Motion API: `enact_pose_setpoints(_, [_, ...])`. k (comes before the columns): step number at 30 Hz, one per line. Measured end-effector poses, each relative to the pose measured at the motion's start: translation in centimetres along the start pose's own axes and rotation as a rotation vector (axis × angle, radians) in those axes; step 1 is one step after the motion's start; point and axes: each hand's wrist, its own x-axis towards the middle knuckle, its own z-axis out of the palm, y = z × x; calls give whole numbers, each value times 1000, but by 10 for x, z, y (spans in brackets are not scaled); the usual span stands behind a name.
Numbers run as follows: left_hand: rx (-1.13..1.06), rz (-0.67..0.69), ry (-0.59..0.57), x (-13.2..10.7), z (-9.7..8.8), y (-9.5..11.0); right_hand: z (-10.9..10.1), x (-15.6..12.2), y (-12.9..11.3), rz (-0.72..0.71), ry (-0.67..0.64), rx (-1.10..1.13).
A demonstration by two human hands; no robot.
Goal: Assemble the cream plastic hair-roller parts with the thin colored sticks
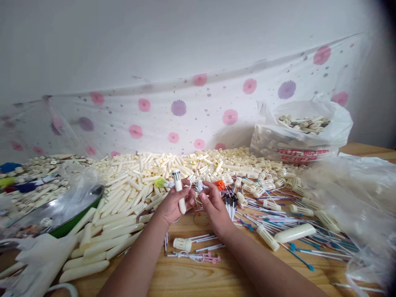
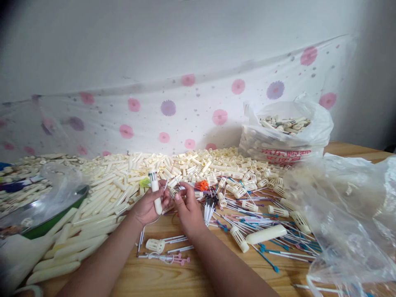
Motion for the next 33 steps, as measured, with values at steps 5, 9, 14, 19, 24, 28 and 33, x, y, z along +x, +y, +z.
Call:
enact_pose_setpoints(5, [-245,147,150,3,-2,4,1,-4,2,21,-71,-77])
enact_pose_setpoints(9, [-257,143,161,4,-6,3,3,-4,1,20,-118,-123])
enact_pose_setpoints(14, [-277,156,155,4,-8,3,2,-6,-1,-18,-167,-205])
enact_pose_setpoints(19, [-258,158,204,4,-7,4,1,-8,-4,-72,-244,-302])
enact_pose_setpoints(24, [-249,157,208,4,-7,4,3,-8,-5,-90,-238,-354])
enact_pose_setpoints(28, [-135,161,207,4,-2,2,3,-7,-3,-143,-237,-436])
enact_pose_setpoints(33, [224,166,204,3,14,-1,3,-4,0,-103,-132,-527])
